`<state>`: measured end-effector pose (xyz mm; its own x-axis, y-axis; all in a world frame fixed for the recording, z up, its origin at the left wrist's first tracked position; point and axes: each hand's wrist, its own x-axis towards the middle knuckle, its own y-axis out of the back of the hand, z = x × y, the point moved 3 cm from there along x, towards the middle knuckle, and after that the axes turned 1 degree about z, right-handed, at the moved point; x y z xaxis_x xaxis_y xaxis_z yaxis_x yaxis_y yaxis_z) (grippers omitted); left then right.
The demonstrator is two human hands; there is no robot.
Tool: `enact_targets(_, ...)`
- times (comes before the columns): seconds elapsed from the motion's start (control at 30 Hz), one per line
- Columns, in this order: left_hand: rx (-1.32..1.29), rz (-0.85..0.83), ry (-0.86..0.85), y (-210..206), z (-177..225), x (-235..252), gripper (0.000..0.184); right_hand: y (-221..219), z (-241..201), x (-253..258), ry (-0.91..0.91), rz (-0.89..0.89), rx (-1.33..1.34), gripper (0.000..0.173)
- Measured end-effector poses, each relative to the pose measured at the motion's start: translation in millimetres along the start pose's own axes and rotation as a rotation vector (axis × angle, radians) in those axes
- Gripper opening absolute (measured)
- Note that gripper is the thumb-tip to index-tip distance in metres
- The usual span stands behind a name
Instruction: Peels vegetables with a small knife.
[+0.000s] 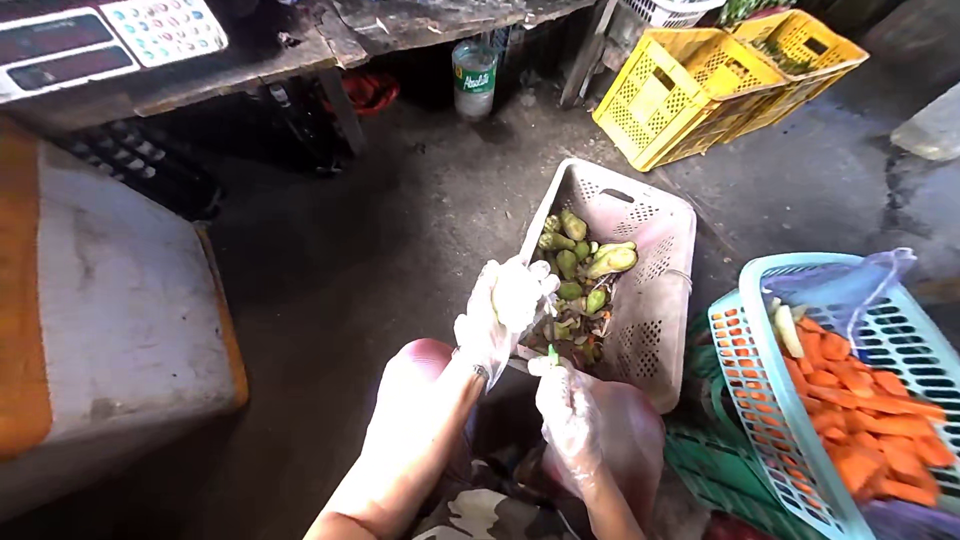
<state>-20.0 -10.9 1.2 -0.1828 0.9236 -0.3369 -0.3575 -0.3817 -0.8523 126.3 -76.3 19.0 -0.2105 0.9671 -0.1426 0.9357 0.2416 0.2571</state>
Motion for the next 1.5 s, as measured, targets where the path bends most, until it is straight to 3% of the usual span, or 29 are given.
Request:
enact_targets(0.13, -0.034, -0.097, 0.02, -0.3, 2.0, -5.6, 0.064, 13.7, -0.8, 2.6, 0.104, 0.076, 0.079, 0.034)
enact_targets(0.23, 0.067, -0.09, 0.113, -3.9, 6.9, -10.3, 0.062, 39.2, -14.9, 12.1, 0.317, 0.182, -0.239, 0.035)
enact_targets(0.33, 0.22, -0.08, 0.214, -7.3, 9.2, -19.4, 0.046, 67.0, -37.8, 34.5, 0.224, 0.19, -0.39, 0.039)
enact_targets(0.43, 0.341, -0.27, 0.294, 13.7, -3.0, -22.3, 0.034, 71.9, -49.5, 58.1, 0.113, -0.019, -0.398, 0.042)
enact_targets(0.53, 0.518, -0.367, 0.414, -2.2, -11.9, -29.5, 0.036, 70.3, -68.3, 72.6, 0.027, -0.317, -0.588, 0.038)
enact_targets(0.63, 0.526, -0.52, 0.548, -26.7, -16.5, -27.3, 0.049, 67.6, -63.2, 89.0, 0.102, -0.484, -0.618, 0.035)
enact_targets(0.8, 0.588, -0.273, 0.588, -28.8, -19.1, -24.0, 0.071, 70.4, -56.8, 91.5, 0.023, -0.599, -0.675, 0.037)
enact_targets(0.9, 0.432, -0.409, 0.591, -10.4, -18.6, -10.3, 0.095, 77.8, -53.4, 87.6, -0.029, -0.532, -0.611, 0.033)
enact_targets(0.97, 0.306, -0.467, 0.621, -8.5, -19.0, -0.8, 0.109, 83.0, -39.6, 83.6, -0.126, -0.377, -0.367, 0.031)
enact_targets(1.1, 0.561, -0.438, 0.229, -20.5, -2.9, -18.5, 0.131, 66.6, -16.6, 72.5, -0.388, -0.016, 0.287, 0.027)
enact_targets(1.13, 0.531, -0.396, 0.13, -26.5, -8.6, -19.7, 0.122, 60.0, -18.7, 69.3, -0.406, 0.039, 0.276, 0.03)
enact_targets(1.2, 0.36, -0.384, -0.021, -33.0, -21.2, -14.9, 0.067, 46.2, -26.5, 61.7, -0.367, 0.07, 0.125, 0.036)
enact_targets(1.23, 0.273, -0.407, -0.048, -34.3, -23.4, -11.1, 0.053, 41.1, -28.7, 58.2, -0.303, 0.068, 0.057, 0.039)
enact_targets(1.33, -0.041, -0.349, 0.043, -33.3, -20.9, -7.6, 0.059, 41.7, -32.1, 48.5, -0.063, 0.177, -0.103, 0.042)
enact_targets(1.43, -0.231, -0.268, 0.144, -36.0, -13.9, -11.2, 0.077, 46.2, -40.2, 29.6, 0.11, 0.342, -0.107, 0.028)
enact_targets(1.5, -0.281, -0.278, 0.122, -35.4, -11.3, -10.1, 0.076, 42.8, -37.6, 21.1, 0.299, 0.313, -0.053, 0.02)
